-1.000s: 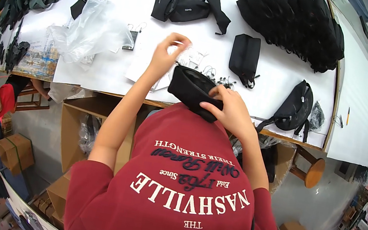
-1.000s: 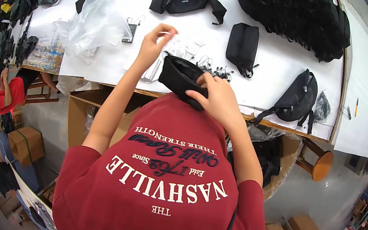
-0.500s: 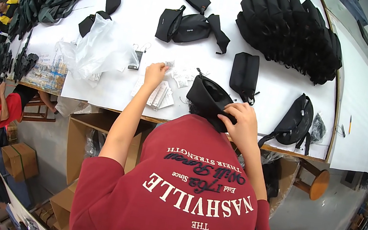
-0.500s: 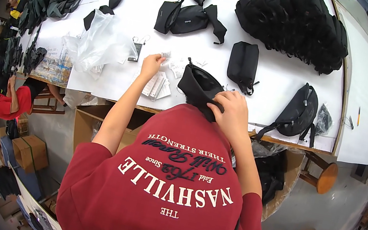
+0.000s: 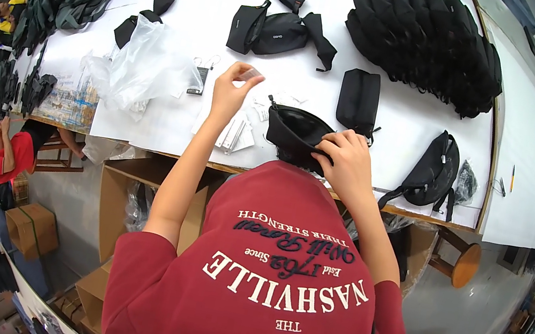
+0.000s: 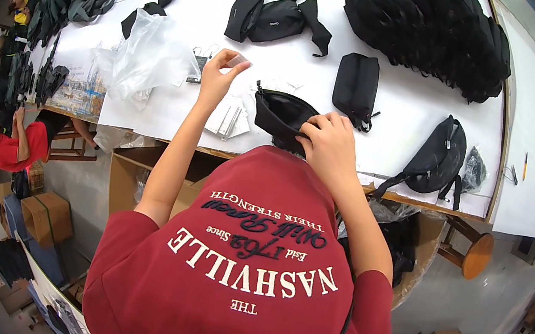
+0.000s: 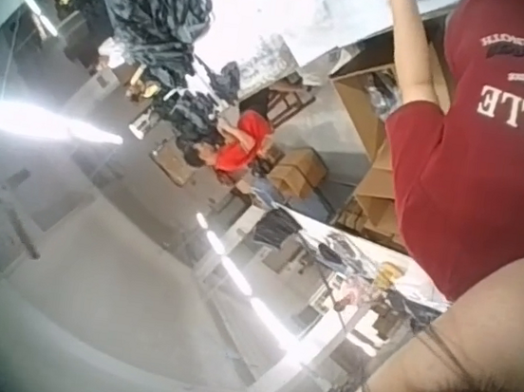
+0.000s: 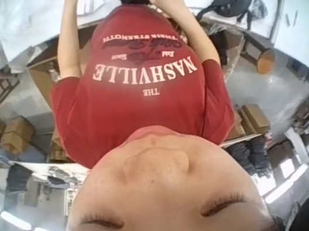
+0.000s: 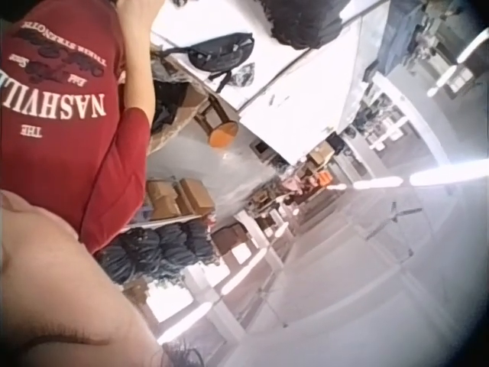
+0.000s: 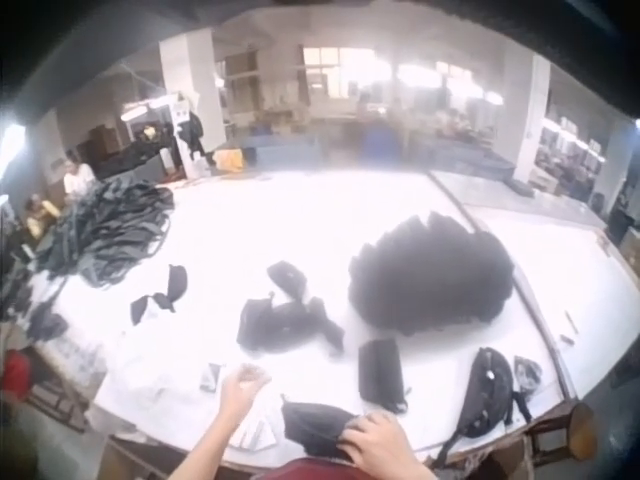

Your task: Assembling black fabric bags by attaching components like zippers or patches.

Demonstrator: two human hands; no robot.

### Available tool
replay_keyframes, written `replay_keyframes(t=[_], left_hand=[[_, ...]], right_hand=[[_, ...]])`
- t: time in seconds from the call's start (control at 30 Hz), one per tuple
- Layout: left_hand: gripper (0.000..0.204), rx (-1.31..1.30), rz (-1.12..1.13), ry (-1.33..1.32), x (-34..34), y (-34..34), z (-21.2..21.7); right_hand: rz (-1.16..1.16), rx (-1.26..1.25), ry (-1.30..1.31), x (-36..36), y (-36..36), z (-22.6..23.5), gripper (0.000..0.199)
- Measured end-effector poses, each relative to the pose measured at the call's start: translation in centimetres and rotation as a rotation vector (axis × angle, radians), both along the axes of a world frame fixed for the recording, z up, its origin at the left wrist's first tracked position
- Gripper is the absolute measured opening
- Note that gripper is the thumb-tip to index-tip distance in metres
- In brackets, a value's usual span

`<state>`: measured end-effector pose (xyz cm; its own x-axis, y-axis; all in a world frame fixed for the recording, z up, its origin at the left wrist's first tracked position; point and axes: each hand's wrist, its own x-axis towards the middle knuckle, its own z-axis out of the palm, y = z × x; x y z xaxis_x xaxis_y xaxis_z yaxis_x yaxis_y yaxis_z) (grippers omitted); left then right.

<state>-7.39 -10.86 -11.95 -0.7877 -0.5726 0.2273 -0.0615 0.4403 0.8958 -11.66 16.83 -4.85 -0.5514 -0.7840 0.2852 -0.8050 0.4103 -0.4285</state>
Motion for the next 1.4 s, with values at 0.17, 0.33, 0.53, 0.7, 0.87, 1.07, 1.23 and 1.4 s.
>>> replay_keyframes(t=[0.17,0.33,0.53,0.7,0.87,1.07,1.23,1.4], left_hand=[[0.023,-0.238,-0.511,0.021,1.2,5.9,7.1],[0.065,-0.379,-0.191,0.080,1.9,5.1,8.2],[0.071,1.266,-0.405,0.280,4.1,6.9,4.1],[0.046,1.315,-0.272,0.183,4.0,7.5,5.3],[0.041,1.257,-0.288,0.163,3.4,8.3,7.8],[0.055,1.270,-0.436,0.044,3.6,8.4,7.9],[0.061,0.795,-0.650,0.052,2.4,2.9,8.0],[0.031,0.510,-0.708,-0.213,1.7,1.2,13.3]], right_hand=[[0.012,-0.031,0.048,-0.2,-1.0,0.9,0.014],[-0.011,-0.112,0.087,-0.3,-1.5,2.4,0.012],[-0.155,-0.290,-0.055,1.0,-2.5,4.5,0.014],[-0.127,-0.305,-0.072,1.5,-2.9,5.5,0.019],[-0.173,-0.577,-0.267,1.3,-3.4,6.3,0.030],[-0.101,-0.500,-0.678,0.5,-2.8,6.1,0.040],[-0.054,-0.247,-0.433,0.0,-1.8,7.6,0.040],[0.116,-0.105,-0.032,-0.4,-1.7,6.9,0.033]])
